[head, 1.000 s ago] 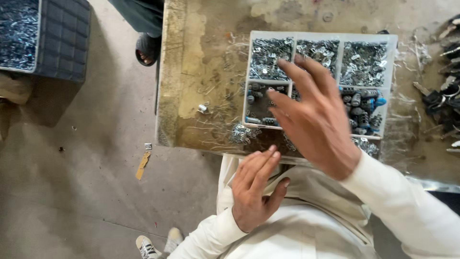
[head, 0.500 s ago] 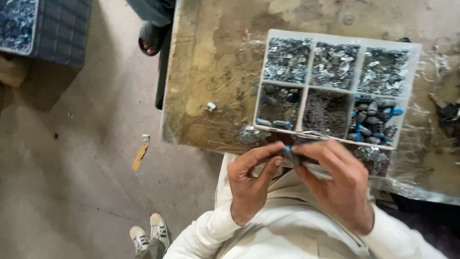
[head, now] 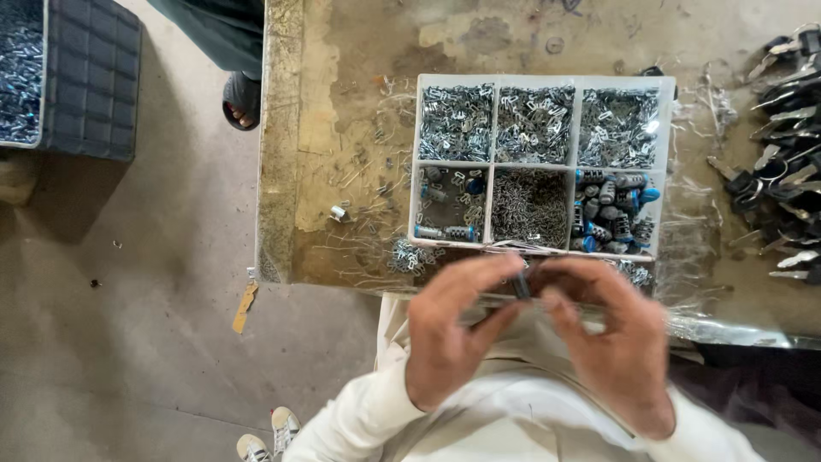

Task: The person assembles small key cylinders by hand, inserting metal pins into a blue and silver housing. They repeatedly pick up pins from a compartmentalized tray, insert them into the cylinder, and place the finished units into a separate compartment.

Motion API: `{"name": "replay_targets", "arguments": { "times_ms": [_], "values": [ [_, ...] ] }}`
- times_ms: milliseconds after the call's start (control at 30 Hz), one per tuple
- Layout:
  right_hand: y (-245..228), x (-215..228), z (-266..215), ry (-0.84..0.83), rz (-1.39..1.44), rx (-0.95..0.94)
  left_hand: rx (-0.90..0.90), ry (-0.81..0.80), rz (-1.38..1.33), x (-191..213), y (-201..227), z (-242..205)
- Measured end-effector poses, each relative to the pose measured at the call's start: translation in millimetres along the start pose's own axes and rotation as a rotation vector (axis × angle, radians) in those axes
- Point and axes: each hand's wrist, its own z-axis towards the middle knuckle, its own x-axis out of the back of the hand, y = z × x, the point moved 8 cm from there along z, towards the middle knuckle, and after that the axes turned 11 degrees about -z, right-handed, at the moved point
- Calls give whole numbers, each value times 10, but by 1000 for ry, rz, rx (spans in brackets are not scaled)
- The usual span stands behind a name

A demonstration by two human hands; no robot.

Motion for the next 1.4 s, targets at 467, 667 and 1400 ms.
{"name": "replay_targets", "arguments": {
  "times_ms": [467,667,1400],
  "values": [
    [-249,213,503,239,-381,287,39,-80,172,-62,-192,692],
    [-248,226,503,227,-336,304,58,-121,138,-63,-207,704],
    [-185,224,543,180,-225,211,48,-129,172,-86,-205,677]
  ]
}}
